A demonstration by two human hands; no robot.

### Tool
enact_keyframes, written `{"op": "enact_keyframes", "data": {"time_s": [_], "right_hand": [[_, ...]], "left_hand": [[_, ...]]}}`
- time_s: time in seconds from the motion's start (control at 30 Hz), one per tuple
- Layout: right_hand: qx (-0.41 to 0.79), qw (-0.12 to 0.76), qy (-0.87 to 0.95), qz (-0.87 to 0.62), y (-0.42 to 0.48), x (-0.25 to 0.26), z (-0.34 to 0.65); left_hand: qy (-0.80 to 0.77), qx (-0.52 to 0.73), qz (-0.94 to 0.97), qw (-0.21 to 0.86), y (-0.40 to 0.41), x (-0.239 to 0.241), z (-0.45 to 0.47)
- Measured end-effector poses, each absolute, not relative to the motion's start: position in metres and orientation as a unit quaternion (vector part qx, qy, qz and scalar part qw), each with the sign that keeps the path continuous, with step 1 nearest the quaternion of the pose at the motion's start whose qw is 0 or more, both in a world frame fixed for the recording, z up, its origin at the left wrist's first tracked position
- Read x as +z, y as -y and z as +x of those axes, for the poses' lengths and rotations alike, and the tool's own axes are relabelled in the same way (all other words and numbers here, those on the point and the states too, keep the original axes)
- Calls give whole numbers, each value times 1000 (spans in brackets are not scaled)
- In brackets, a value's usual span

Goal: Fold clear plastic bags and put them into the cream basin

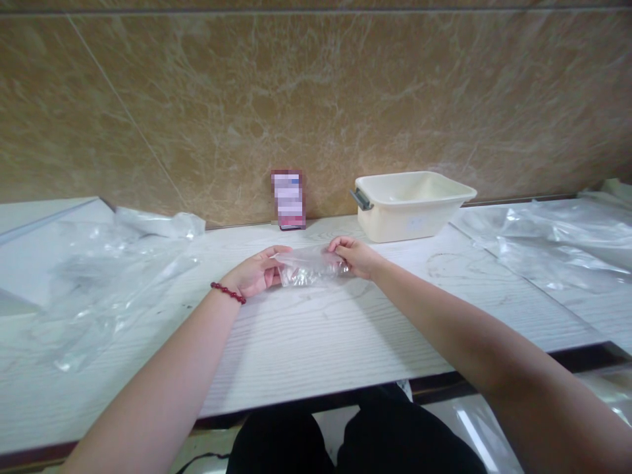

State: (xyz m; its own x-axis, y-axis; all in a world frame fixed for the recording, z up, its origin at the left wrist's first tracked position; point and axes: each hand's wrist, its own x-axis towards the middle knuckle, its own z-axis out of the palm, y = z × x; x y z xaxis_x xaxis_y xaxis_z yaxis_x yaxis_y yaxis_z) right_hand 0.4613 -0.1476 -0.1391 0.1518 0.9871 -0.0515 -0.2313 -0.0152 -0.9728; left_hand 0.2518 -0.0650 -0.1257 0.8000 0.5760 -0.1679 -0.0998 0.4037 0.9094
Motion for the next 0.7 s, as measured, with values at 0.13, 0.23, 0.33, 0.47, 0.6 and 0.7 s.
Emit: {"op": "enact_keyframes", "data": {"time_s": [0.13, 0.23, 0.33, 0.47, 0.6, 0.7], "right_hand": [[510, 601, 395, -472, 146, -141, 462], [498, 613, 409, -456, 145, -141, 463], [482, 622, 411, -460, 144, -142, 463], [487, 630, 406, -449, 144, -143, 463], [489, 633, 412, -435, 144, -144, 463], [484, 634, 416, -436, 143, -144, 463]], "left_hand": [[-211, 220, 470, 828, 67, -122, 254], [-215, 242, 449, 833, 68, -122, 259], [-229, 252, 442, 830, 71, -122, 264], [-274, 232, 427, 830, 74, -123, 268], [-294, 214, 413, 835, 74, -129, 271], [-311, 232, 439, 811, 77, -131, 273]]}}
